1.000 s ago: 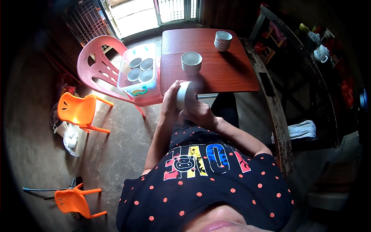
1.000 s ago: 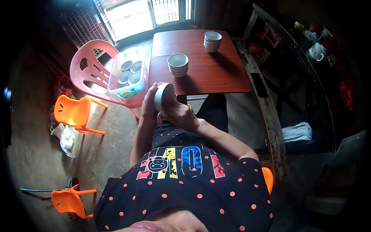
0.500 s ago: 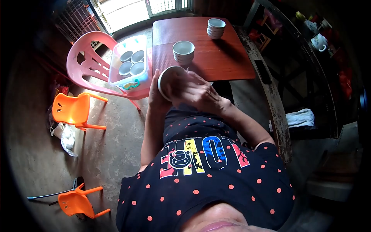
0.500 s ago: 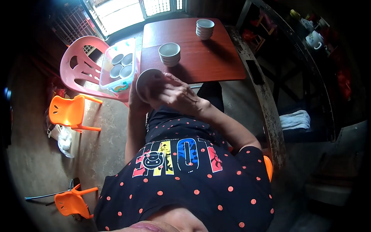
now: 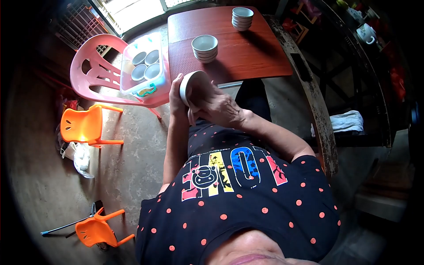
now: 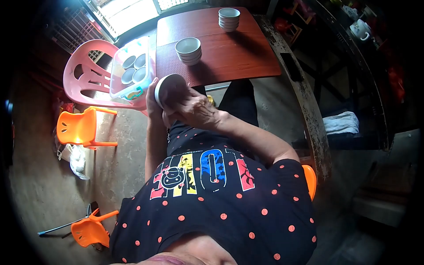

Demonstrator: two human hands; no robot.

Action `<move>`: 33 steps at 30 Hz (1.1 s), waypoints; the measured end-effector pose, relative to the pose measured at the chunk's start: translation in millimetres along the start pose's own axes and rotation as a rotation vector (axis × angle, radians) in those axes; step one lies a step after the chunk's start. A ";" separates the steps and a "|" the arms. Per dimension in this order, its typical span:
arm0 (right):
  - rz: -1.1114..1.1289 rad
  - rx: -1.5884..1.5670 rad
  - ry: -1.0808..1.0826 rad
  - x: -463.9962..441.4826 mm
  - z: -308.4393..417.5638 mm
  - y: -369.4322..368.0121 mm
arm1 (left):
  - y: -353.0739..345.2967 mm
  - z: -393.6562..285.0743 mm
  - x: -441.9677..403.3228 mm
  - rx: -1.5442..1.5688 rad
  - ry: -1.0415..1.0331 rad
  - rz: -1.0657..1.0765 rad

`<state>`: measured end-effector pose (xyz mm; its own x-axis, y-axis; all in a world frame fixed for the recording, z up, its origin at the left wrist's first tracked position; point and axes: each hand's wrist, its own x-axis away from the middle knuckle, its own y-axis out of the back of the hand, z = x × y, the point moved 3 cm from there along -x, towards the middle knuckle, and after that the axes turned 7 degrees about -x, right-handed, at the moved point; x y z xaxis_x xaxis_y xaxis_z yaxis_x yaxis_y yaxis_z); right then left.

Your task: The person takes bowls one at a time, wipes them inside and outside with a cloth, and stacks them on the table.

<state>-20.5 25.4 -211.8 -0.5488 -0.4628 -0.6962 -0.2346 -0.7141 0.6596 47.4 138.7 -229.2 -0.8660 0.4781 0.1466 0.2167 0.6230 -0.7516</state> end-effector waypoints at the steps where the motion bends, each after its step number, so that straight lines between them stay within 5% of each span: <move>1: 0.010 0.103 0.078 0.0 -0.9 5.1 | -0.4 -2.7 0.5 -0.048 0.016 0.051; 7: 0.201 -0.364 -0.297 3.6 3.5 -6.1 | 1.1 12.1 -6.7 0.091 0.013 -0.084; 10: 0.088 0.024 -0.017 -4.7 0.9 -3.1 | 15.1 15.7 -13.7 0.037 -0.031 -0.133; 14: 0.125 0.071 0.011 -8.6 -0.2 -0.5 | 6.0 4.5 -9.6 0.048 -0.035 -0.044; 18: 0.323 -0.400 -0.143 -7.4 -1.1 3.0 | 6.6 -4.5 -4.7 -0.060 -0.030 -0.031; 21: 0.233 -0.111 0.086 -12.1 -1.9 3.1 | -14.4 -4.4 12.7 -0.093 -0.144 -0.253; 25: 0.110 0.034 0.109 -16.0 0.2 3.3 | -2.7 -10.6 4.3 -0.034 -0.099 -0.074; 27: 0.095 -0.130 0.042 -9.1 1.0 -2.4 | -6.2 -15.0 7.8 -0.117 -0.138 -0.119; 29: 0.044 -0.685 -0.490 -4.4 -1.2 -5.7 | -11.0 -10.5 12.6 -0.343 -0.389 -0.144; 31: -0.330 -1.330 -0.802 -21.9 8.2 8.3 | -8.2 -4.2 6.6 -0.512 -0.597 -0.143; 33: -0.359 -1.382 -0.859 -33.3 6.4 6.0 | -4.2 -9.1 6.9 -0.914 -0.809 -0.127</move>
<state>-8.8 39.9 -182.8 -0.9895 -0.1137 -0.0895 0.1442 -0.8255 -0.5457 44.6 145.0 -219.2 -0.8632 0.0634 -0.5008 0.0649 0.9978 0.0145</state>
